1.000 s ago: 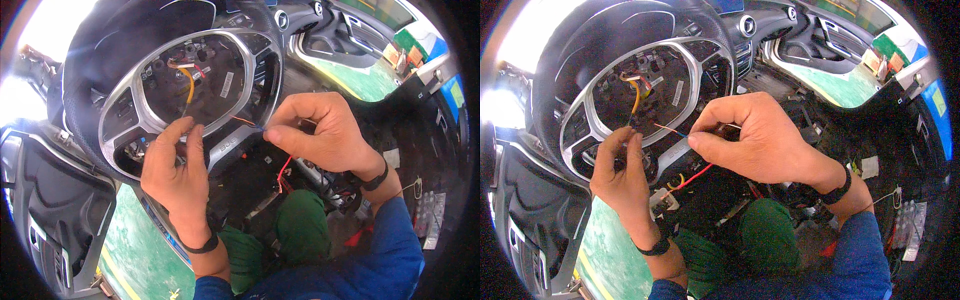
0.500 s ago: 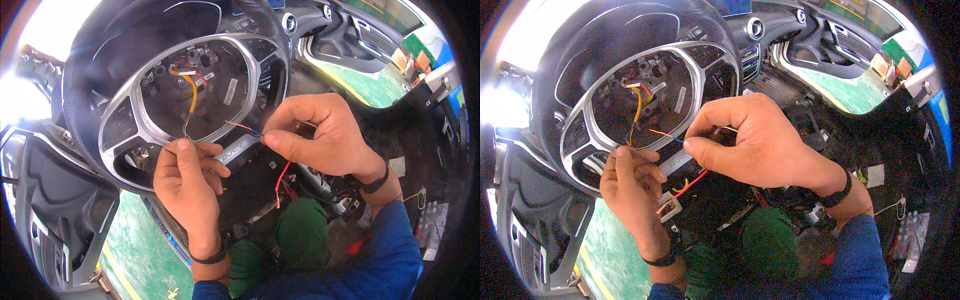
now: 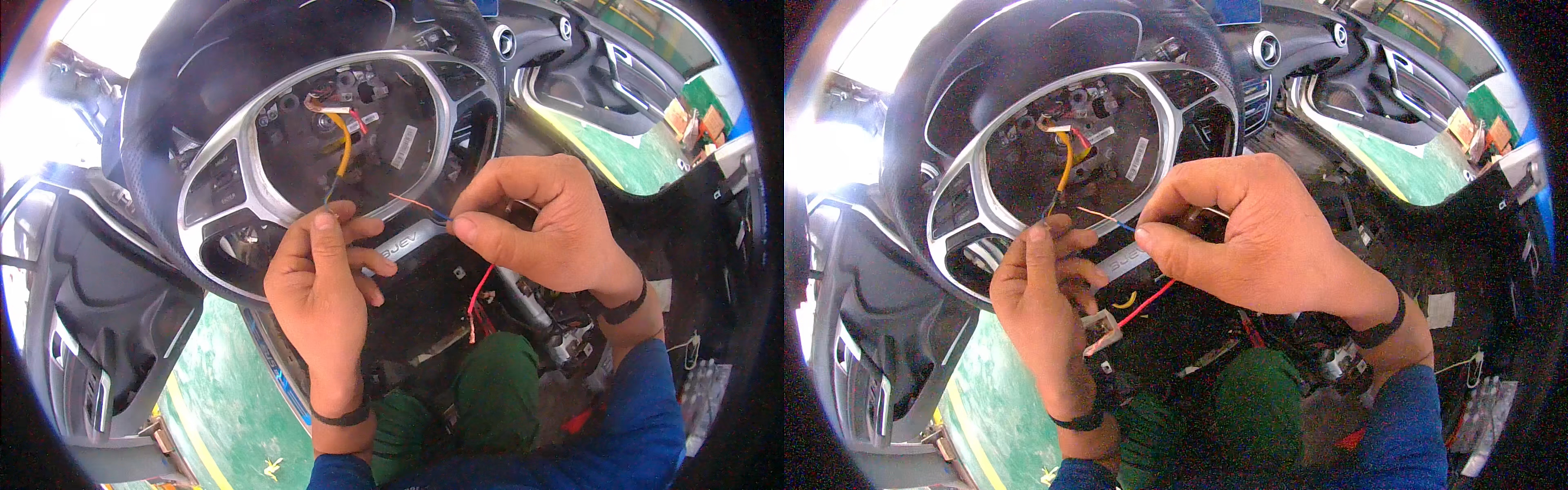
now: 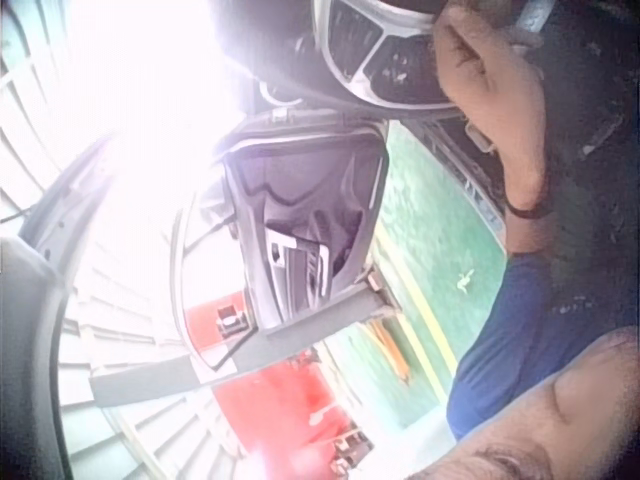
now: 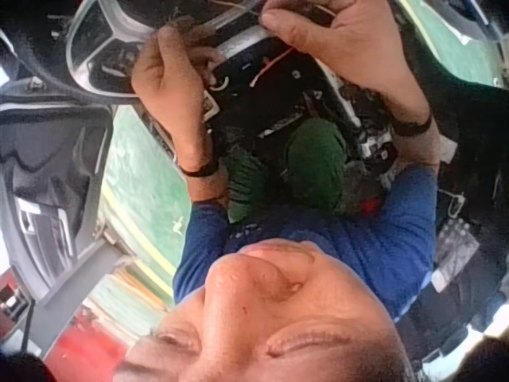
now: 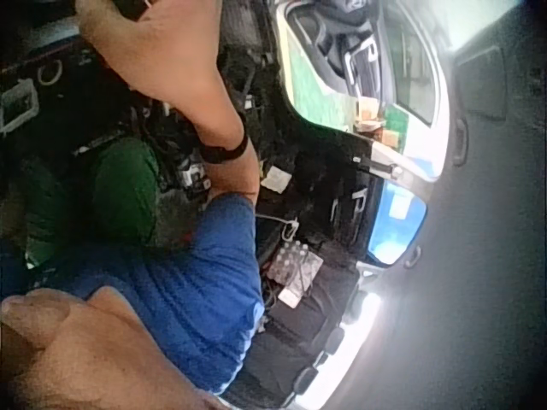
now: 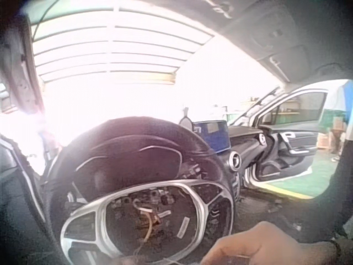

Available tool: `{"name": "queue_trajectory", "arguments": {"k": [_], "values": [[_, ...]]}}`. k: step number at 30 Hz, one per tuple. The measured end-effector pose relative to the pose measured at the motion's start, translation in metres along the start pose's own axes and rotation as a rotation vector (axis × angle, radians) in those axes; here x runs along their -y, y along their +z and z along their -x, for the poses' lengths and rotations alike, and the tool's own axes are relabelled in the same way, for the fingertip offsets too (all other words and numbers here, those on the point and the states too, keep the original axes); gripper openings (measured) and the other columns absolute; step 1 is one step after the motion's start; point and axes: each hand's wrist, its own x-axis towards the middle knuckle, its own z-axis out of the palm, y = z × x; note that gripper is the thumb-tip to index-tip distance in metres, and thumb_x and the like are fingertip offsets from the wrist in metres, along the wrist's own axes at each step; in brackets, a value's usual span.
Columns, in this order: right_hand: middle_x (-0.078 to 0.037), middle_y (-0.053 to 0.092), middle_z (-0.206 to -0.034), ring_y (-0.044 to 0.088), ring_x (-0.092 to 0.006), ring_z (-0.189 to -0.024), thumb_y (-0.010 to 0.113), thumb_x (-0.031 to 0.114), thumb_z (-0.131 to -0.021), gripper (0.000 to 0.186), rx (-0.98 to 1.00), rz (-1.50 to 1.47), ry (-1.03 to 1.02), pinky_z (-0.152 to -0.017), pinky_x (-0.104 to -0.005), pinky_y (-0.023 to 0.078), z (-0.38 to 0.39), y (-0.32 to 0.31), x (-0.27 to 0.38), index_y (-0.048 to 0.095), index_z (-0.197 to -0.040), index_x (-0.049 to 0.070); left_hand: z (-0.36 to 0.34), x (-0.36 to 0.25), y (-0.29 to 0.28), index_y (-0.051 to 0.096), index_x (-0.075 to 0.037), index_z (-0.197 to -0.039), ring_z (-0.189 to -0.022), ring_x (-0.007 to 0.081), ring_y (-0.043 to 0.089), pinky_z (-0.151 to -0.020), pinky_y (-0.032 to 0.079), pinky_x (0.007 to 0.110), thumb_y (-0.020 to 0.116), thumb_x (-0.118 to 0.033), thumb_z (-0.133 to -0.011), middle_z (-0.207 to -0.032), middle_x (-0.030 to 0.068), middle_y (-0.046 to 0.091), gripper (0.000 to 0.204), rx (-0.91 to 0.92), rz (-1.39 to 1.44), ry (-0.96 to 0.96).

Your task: The person connects and insulates wires within a car steering wheel column using a thin tool and adhesive tape.

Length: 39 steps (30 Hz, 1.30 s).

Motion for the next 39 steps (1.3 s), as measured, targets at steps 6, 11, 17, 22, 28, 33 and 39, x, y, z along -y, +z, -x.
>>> {"name": "queue_trajectory", "arguments": {"k": [6,11,17,22,28,33,39], "values": [[-0.007,0.071,-0.075,0.064,-0.008,-0.071,0.072,0.01,-0.087,0.011,-0.001,0.079,-0.035,-0.065,-0.0269,0.051,-0.004,0.004,0.002,0.071,-0.089,-0.001,-0.001,0.009,0.003,0.064,0.005,-0.103,-0.06,0.0135,0.067,-0.045,0.047,0.02,0.057,-0.018,-0.105,-0.09,0.0159,0.073,0.025,0.034,0.245,0.008],[-0.002,0.066,-0.067,0.058,-0.0082,-0.057,0.075,0.004,-0.082,0.003,-0.032,0.315,-0.2,-0.052,-0.0251,0.042,-0.01,0.012,-0.002,0.072,-0.081,0.002,-0.004,0.015,0.002,0.064,0.002,-0.101,-0.061,0.0109,0.067,-0.048,0.047,0.019,0.061,-0.012,-0.102,-0.087,0.0116,0.073,0.015,-0.02,0.039,0.144],[-0.011,0.066,-0.068,0.064,-0.0266,-0.058,0.075,0.0,-0.074,0.008,-0.048,0.537,-0.444,-0.054,-0.0324,0.048,-0.021,0.011,-0.01,0.071,-0.08,0.004,-0.01,0.019,-0.004,0.064,0.002,-0.1,-0.062,0.0092,0.067,-0.05,0.046,0.018,0.064,-0.01,-0.1,-0.084,0.0094,0.073,0.011,0.042,-0.035,0.264],[-0.011,0.065,-0.067,0.063,-0.0263,-0.057,0.075,0.0,-0.073,0.009,-0.049,0.542,-0.445,-0.053,-0.0326,0.047,-0.022,0.012,-0.01,0.07,-0.078,0.004,-0.01,0.023,-0.004,0.064,0.002,-0.1,-0.062,0.0091,0.068,-0.051,0.047,0.018,0.065,-0.009,-0.1,-0.084,0.0101,0.073,0.011,0.022,-0.044,0.301],[-0.01,0.063,-0.065,0.062,-0.0267,-0.056,0.076,0.0,-0.072,0.009,-0.039,0.575,-0.44,-0.052,-0.0332,0.046,-0.025,0.013,-0.013,0.07,-0.077,0.005,-0.011,0.023,-0.003,0.064,0.002,-0.1,-0.062,0.0094,0.068,-0.052,0.047,0.018,0.065,-0.009,-0.099,-0.084,0.0107,0.073,0.011,0.012,-0.058,0.325],[-0.01,0.063,-0.065,0.062,-0.0266,-0.055,0.076,0.0,-0.072,0.01,-0.039,0.577,-0.426,-0.052,-0.0334,0.046,-0.024,0.013,-0.012,0.069,-0.077,0.005,-0.012,0.023,-0.005,0.064,0.003,-0.1,-0.062,0.0099,0.068,-0.052,0.047,0.018,0.066,-0.009,-0.099,-0.084,0.011,0.073,0.012,0.012,-0.064,0.33],[-0.008,0.063,-0.065,0.062,-0.0254,-0.055,0.076,0.001,-0.072,0.011,-0.03,0.611,-0.452,-0.052,-0.0334,0.046,-0.024,0.013,-0.011,0.069,-0.078,0.005,-0.011,0.023,-0.005,0.064,0.003,-0.101,-0.062,0.0102,0.068,-0.052,0.047,0.019,0.066,-0.009,-0.099,-0.085,0.0114,0.073,0.012,0.011,-0.066,0.349]]}}
